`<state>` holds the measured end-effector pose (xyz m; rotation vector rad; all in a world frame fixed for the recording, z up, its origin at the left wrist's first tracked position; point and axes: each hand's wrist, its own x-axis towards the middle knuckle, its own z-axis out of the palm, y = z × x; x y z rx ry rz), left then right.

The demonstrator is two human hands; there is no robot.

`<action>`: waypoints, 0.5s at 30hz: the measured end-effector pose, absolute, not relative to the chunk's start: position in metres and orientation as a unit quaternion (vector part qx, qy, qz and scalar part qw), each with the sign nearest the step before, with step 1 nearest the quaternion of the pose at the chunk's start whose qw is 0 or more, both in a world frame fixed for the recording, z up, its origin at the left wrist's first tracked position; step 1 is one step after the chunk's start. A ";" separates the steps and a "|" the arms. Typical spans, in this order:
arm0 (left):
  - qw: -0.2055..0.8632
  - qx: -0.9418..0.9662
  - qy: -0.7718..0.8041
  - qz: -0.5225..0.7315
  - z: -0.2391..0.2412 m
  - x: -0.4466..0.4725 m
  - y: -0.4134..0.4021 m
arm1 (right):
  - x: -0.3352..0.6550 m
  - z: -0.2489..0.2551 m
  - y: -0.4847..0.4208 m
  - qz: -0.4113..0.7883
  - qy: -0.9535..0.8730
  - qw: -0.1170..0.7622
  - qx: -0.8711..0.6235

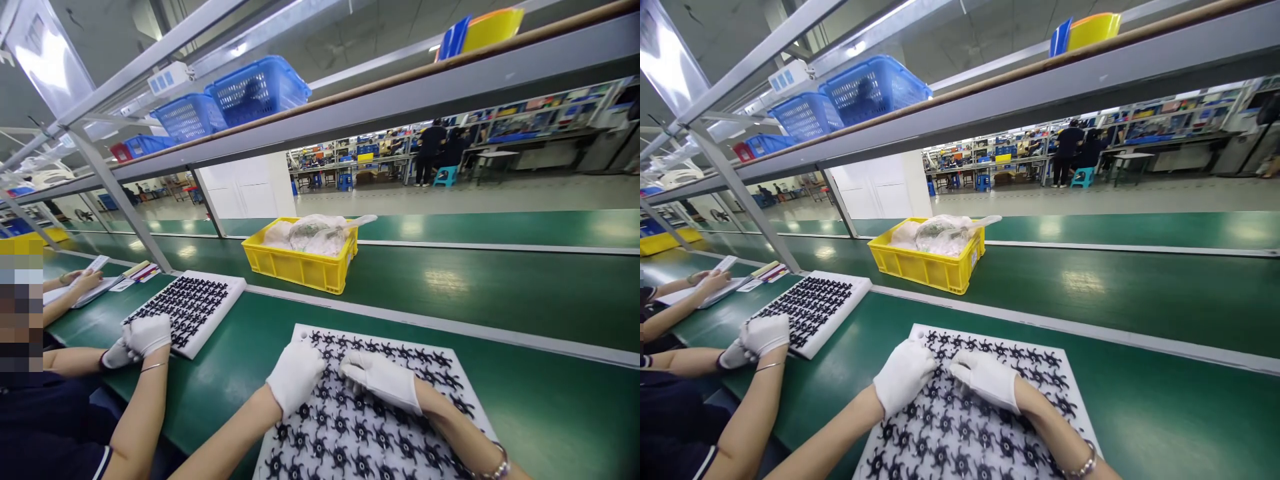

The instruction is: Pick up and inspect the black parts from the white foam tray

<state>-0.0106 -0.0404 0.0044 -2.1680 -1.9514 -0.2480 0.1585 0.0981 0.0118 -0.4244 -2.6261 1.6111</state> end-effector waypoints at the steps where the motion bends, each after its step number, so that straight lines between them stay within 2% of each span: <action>1: 0.104 -0.743 -0.655 -0.089 0.005 -0.013 -0.040 | 0.159 0.012 0.098 0.517 -0.844 0.016 -0.139; 6: 0.088 -0.747 -0.644 -0.137 0.009 -0.021 -0.040 | 0.157 0.015 0.095 0.518 -0.839 0.024 -0.162; 10: 0.084 -0.706 -0.672 -0.209 0.025 -0.024 -0.045 | 0.151 0.014 0.099 0.509 -0.837 0.065 -0.190; 12: 0.059 -0.658 -0.690 -0.297 0.033 -0.024 -0.045 | 0.146 0.017 0.101 0.531 -0.820 0.085 -0.194; 15: -0.036 -0.559 -0.679 -0.475 0.036 -0.020 -0.041 | 0.142 0.029 0.099 0.606 -0.772 0.076 -0.175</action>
